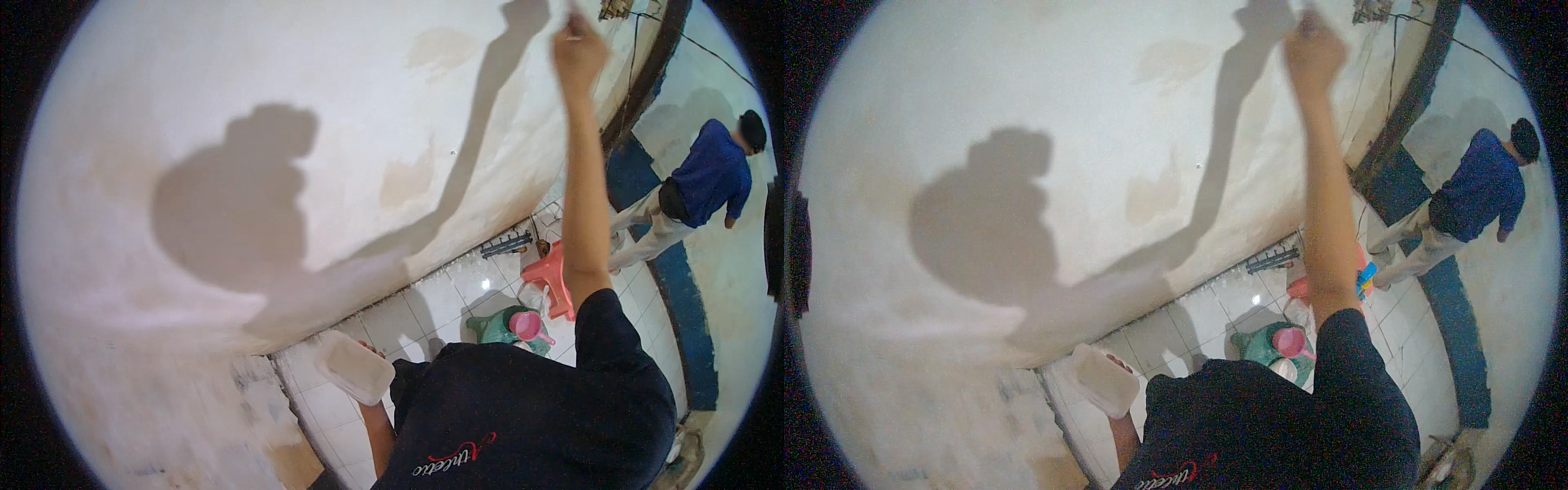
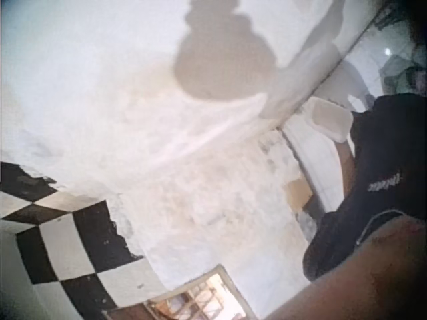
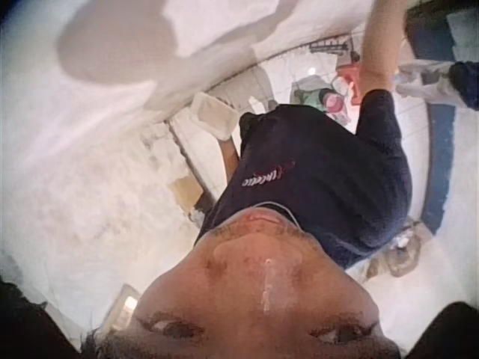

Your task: The person mixes a white patching compound in a container and then applies it to a wall using a red putty knife.

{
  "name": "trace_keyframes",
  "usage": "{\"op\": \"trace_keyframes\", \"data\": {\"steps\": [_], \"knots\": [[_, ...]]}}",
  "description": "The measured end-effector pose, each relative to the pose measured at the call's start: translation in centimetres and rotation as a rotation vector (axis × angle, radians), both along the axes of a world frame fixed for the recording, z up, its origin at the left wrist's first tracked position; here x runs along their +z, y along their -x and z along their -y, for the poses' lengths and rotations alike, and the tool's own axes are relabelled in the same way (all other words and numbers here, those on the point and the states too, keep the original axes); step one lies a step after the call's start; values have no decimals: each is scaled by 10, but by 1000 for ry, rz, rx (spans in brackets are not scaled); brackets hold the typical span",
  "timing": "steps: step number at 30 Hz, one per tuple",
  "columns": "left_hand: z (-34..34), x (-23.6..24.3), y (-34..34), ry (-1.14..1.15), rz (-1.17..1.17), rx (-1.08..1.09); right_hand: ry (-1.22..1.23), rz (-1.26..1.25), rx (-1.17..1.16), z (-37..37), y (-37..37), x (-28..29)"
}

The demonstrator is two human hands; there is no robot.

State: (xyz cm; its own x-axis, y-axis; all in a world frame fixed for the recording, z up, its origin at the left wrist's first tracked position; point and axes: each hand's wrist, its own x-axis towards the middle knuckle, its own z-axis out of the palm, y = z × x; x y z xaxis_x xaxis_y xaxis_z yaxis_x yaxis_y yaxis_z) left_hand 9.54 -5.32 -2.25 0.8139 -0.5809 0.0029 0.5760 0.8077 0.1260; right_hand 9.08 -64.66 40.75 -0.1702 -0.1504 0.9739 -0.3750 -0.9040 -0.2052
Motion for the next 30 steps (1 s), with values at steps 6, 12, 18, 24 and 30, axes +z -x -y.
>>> {"op": "trace_keyframes", "data": {"steps": [6, 12, 18, 24, 30], "knots": [[12, -7, -14, -61, 100, -36, 42, -307, 291, -196, -92, -102], [46, 25, -35, 511, -431, -242, -301, -559, 722, -314, -29, -155], [104, 16, -43, 159, -94, -293, -683, -830, 984, -342, 26, -173], [142, 14, -27, 103, -102, -355, -728, -1019, 668, -338, 48, -192], [174, 15, -19, 98, -131, -419, -877, -1058, 556, -320, 65, -200]]}}
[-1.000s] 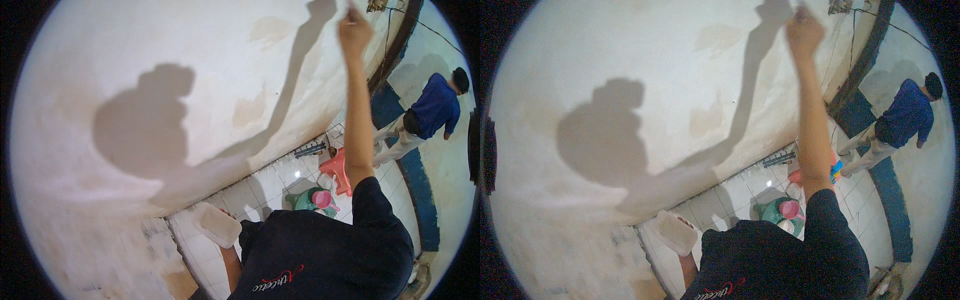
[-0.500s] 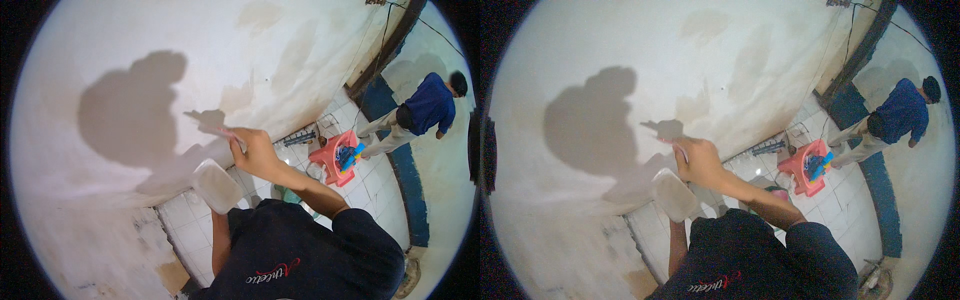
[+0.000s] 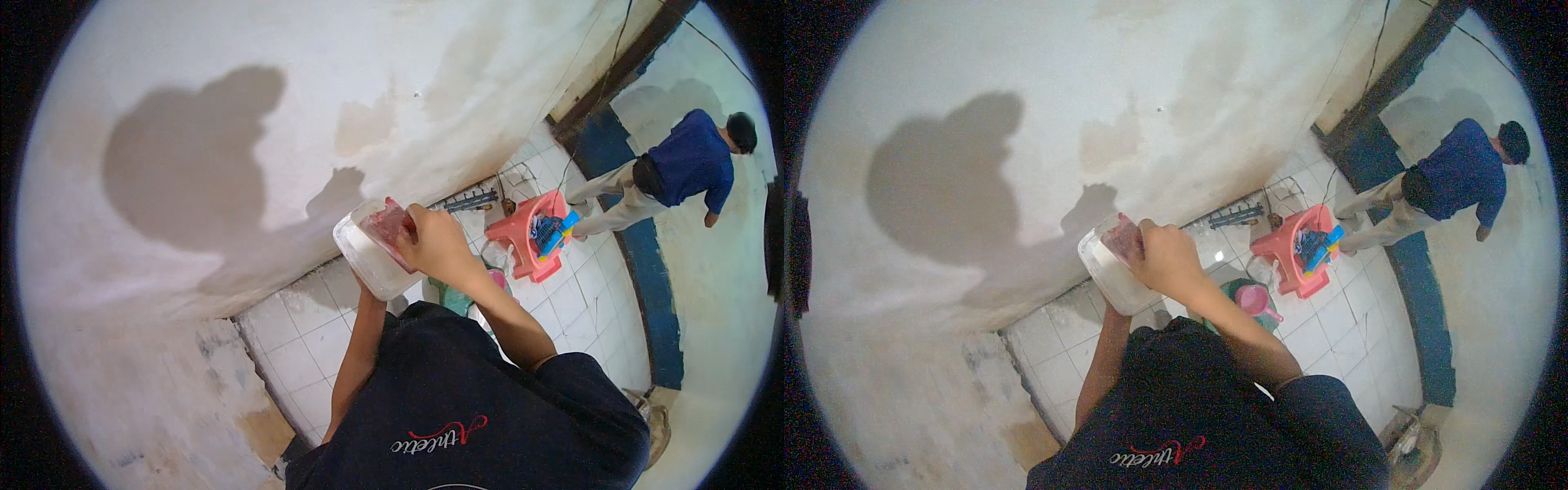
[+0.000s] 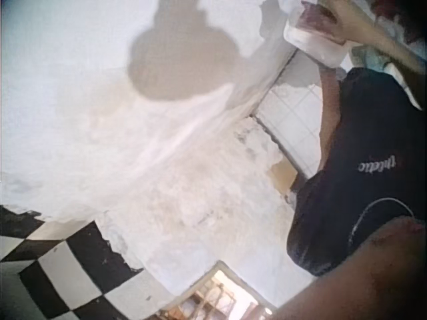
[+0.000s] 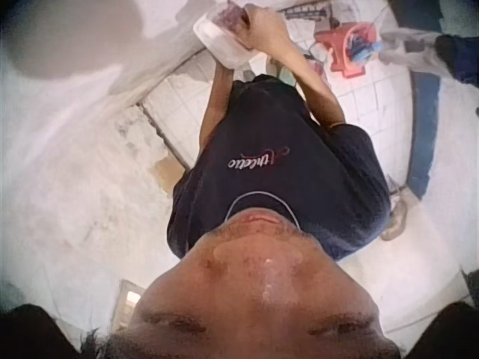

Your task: The person mixes a white patching compound in a container and then applies it to a wall using a red putty knife.

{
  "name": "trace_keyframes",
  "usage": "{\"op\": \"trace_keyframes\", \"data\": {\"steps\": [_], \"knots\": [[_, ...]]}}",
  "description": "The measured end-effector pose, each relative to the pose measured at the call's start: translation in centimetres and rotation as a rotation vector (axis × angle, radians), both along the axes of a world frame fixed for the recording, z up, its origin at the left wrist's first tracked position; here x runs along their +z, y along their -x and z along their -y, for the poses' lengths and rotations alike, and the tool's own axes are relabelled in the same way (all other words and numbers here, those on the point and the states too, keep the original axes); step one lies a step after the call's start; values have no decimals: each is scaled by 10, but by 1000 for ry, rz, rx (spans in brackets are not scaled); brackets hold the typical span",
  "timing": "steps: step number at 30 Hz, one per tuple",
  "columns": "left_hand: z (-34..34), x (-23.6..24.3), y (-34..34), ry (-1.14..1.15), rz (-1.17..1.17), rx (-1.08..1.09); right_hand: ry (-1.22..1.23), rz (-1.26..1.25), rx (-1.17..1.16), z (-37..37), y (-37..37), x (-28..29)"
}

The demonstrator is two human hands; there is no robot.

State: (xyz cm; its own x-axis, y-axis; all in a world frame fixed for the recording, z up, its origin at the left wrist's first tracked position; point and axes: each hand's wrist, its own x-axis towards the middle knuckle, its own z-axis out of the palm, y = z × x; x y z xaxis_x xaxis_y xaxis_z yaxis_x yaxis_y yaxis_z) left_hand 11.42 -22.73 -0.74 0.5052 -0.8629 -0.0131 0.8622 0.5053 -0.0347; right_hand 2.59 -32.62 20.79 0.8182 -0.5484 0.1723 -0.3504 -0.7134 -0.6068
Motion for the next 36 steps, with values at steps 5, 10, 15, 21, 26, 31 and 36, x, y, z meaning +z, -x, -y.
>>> {"op": "trace_keyframes", "data": {"steps": [5, 10, 15, 21, 26, 31, 36], "knots": [[4, -2, 19, -2, -26, -7, 34, -35, -44, -2, 17, 0], [0, -6, 41, -125, 193, 55, 169, -139, -135, -14, 29, 1], [-6, -23, 67, -159, -50, -55, 111, -63, -137, -16, 57, -31], [-11, -1, 86, -21, -60, -149, 23, -74, -149, -38, 74, -52], [-19, 14, 95, 100, -74, -268, -87, -102, -177, -32, 97, -57], [-25, -61, 97, -264, 279, -141, -151, 77, -199, -65, 91, -66], [-60, -72, 94, 173, -596, -187, -161, -103, -213, -85, 88, -74]]}}
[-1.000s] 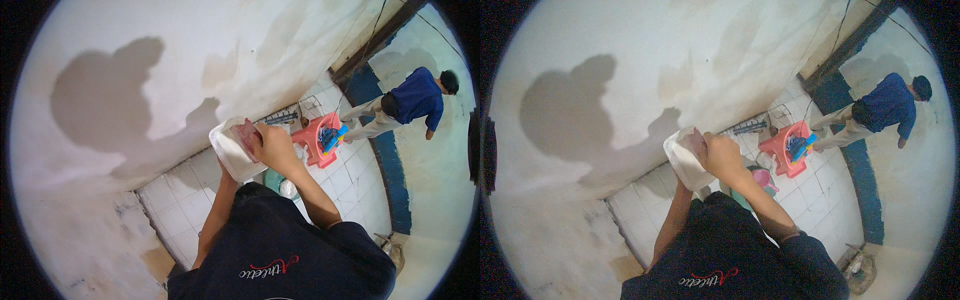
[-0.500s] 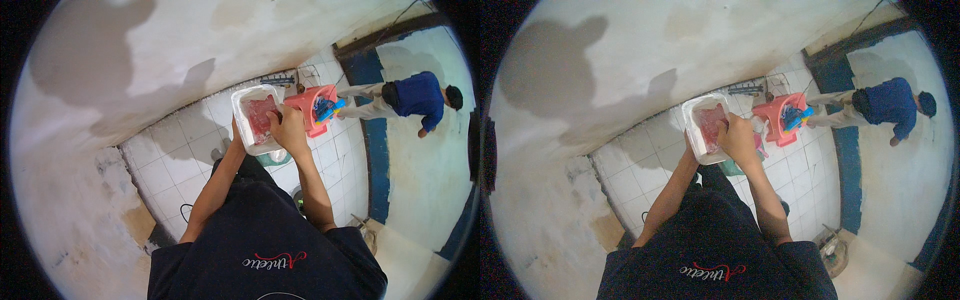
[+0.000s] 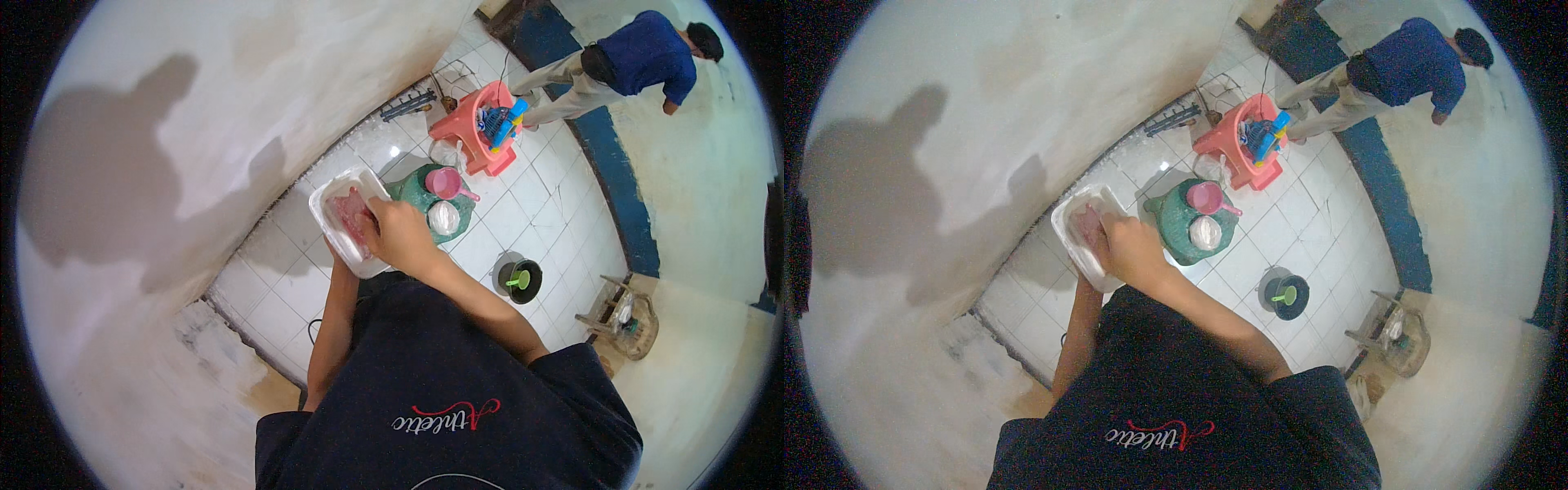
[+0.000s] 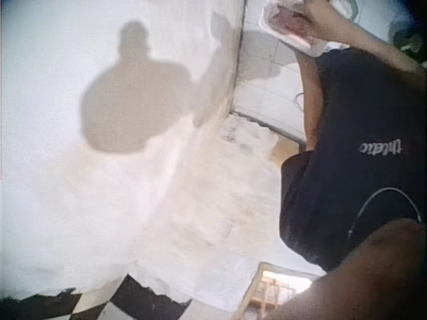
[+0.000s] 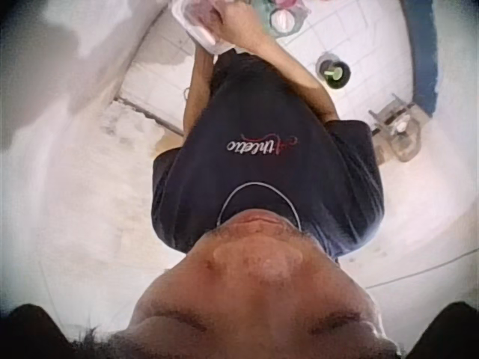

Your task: The person mixes a white patching compound in a container and then applies it to a wall using a red putty knife.

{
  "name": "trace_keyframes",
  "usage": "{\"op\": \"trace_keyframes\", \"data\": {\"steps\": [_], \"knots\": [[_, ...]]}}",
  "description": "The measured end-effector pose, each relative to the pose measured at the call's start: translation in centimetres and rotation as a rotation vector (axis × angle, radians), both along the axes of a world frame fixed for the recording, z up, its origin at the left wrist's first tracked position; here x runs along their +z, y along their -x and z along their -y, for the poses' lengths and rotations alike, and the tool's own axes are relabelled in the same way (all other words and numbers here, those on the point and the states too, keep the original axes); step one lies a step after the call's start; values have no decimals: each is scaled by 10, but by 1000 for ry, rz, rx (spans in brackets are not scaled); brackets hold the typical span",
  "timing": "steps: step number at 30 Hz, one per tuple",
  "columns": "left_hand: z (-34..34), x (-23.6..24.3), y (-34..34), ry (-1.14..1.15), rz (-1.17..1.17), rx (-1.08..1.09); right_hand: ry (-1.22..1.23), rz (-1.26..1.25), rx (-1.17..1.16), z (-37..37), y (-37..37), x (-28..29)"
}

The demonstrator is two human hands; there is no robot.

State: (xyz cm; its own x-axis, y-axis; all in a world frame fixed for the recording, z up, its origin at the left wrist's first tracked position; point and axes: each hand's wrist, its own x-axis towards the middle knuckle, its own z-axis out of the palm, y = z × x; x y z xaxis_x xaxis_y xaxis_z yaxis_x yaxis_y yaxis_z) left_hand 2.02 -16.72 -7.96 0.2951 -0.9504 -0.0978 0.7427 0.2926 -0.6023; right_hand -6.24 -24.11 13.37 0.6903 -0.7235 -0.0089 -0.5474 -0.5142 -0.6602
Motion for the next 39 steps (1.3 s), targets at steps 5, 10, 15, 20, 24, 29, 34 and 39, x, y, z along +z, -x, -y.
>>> {"op": "trace_keyframes", "data": {"steps": [5, 10, 15, 20, 24, 29, 34, 39], "knots": [[5, -13, 5, -560, 939, -55, -15, 23, -4, 8, 6, 13], [36, 1, 21, -20, -336, -181, -75, 15, -11, 46, 34, 21], [85, 27, 72, -486, 757, -101, -67, -53, 147, 108, 76, 19], [125, 24, 144, -648, 1252, 36, -44, -91, 372, 176, 122, -6], [168, 33, 197, -1005, 1532, 121, -127, -69, 565, 234, 145, -25], [194, 54, 184, -498, 737, 371, -147, -77, 739, 271, 105, 0], [242, 63, 126, -618, 731, 257, -6, -149, 684, 311, 61, 35], [281, 44, 79, -448, 572, 109, 189, -254, 488, 346, 22, 41]]}}
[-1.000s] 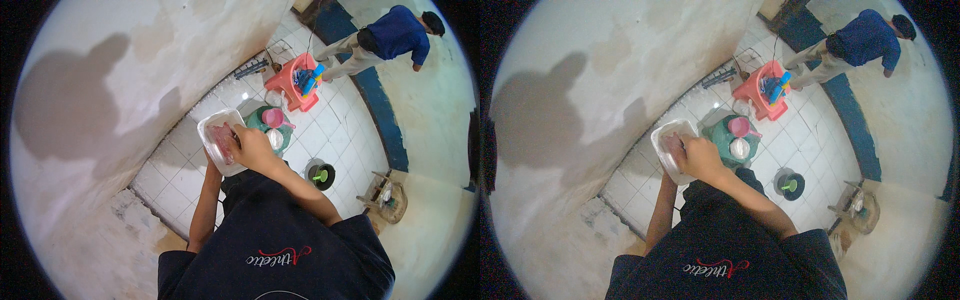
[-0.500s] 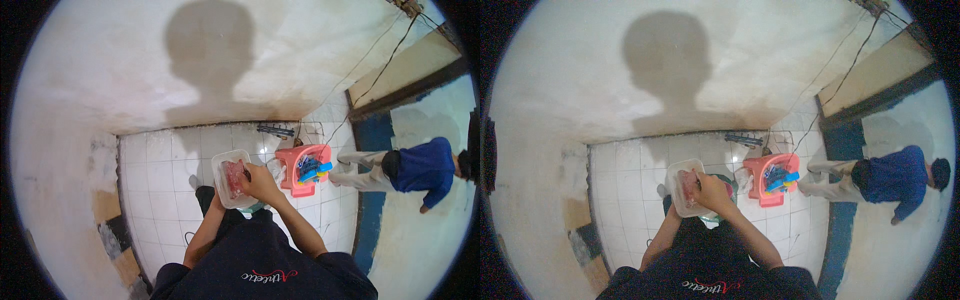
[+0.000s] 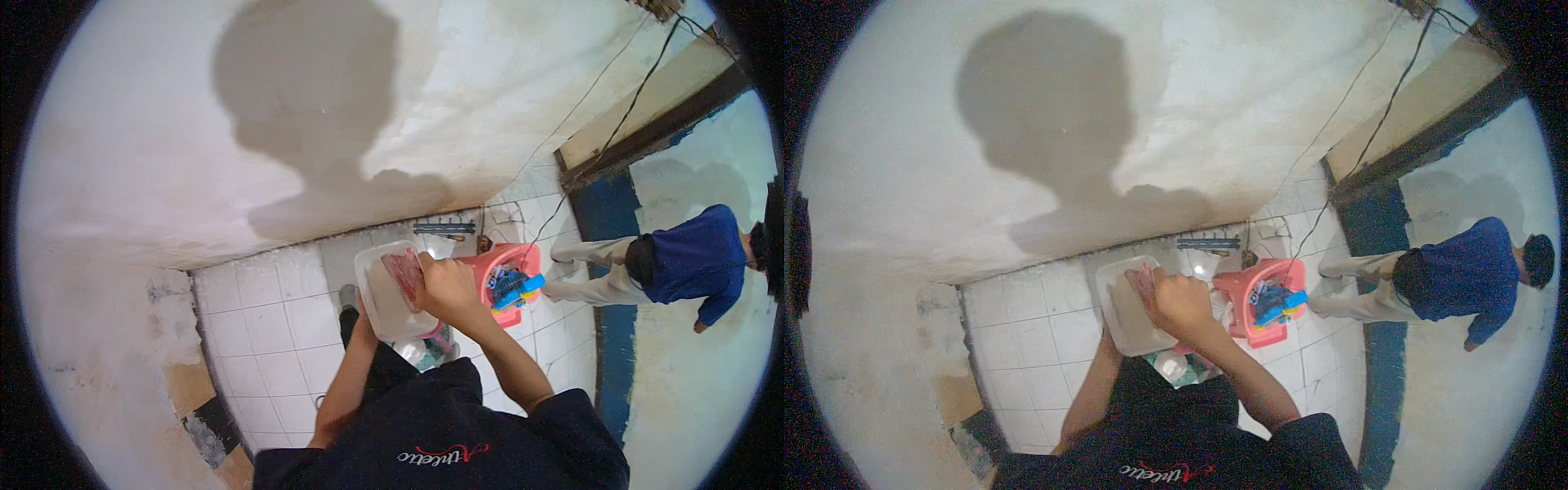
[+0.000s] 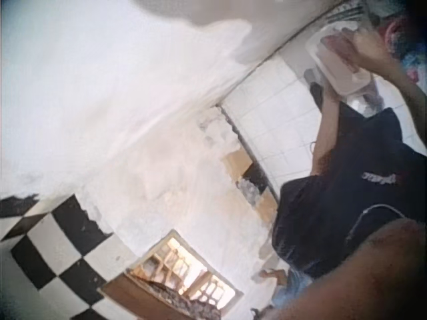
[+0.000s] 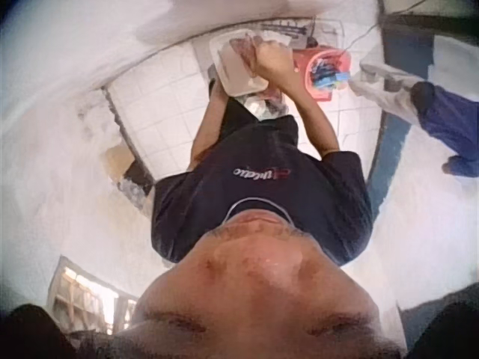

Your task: The person mixes a white patching compound in a container and then applies it to a wall using a red putty knife.

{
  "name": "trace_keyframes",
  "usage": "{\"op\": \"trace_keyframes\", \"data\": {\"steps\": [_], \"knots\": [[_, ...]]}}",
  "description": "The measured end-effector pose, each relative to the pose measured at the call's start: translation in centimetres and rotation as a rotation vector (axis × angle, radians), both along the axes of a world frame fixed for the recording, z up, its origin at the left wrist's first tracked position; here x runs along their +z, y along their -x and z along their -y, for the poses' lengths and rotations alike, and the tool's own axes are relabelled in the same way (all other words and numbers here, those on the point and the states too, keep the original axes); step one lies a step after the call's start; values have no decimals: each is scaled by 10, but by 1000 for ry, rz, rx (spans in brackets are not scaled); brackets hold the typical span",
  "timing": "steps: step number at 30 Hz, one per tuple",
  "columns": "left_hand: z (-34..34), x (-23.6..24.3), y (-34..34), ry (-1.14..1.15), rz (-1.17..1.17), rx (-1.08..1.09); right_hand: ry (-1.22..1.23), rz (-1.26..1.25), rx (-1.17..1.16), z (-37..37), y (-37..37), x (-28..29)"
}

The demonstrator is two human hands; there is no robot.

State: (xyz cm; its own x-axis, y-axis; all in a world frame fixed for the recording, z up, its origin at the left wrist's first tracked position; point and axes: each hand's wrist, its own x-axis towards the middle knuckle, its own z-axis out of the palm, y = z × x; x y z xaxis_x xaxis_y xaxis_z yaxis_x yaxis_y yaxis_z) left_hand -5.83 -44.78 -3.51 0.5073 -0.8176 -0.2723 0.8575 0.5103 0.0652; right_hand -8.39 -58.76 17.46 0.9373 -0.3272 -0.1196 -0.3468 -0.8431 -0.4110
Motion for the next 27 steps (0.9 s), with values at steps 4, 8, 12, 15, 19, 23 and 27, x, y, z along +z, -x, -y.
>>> {"op": "trace_keyframes", "data": {"steps": [4, 8, 12, 15, 19, 23, 27], "knots": [[23, 1, -21, 85, -74, -60, -72, 110, -13, 23, -3, -23], [44, 20, -9, -41, -26, -47, -138, 180, 19, 58, 15, -65], [57, 1, 24, 87, -68, 41, -232, 165, 57, 68, 30, -42], [70, -4, 32, 326, -22, -34, -259, 218, 180, 83, 39, -46], [92, 30, 41, -42, 0, 6, -305, 140, 122, 103, 46, -48], [107, 11, 36, 140, 83, 21, -292, 176, 156, 112, 47, -36], [120, 19, 35, 97, 86, 85, -353, 133, 139, 121, 44, -54]]}}
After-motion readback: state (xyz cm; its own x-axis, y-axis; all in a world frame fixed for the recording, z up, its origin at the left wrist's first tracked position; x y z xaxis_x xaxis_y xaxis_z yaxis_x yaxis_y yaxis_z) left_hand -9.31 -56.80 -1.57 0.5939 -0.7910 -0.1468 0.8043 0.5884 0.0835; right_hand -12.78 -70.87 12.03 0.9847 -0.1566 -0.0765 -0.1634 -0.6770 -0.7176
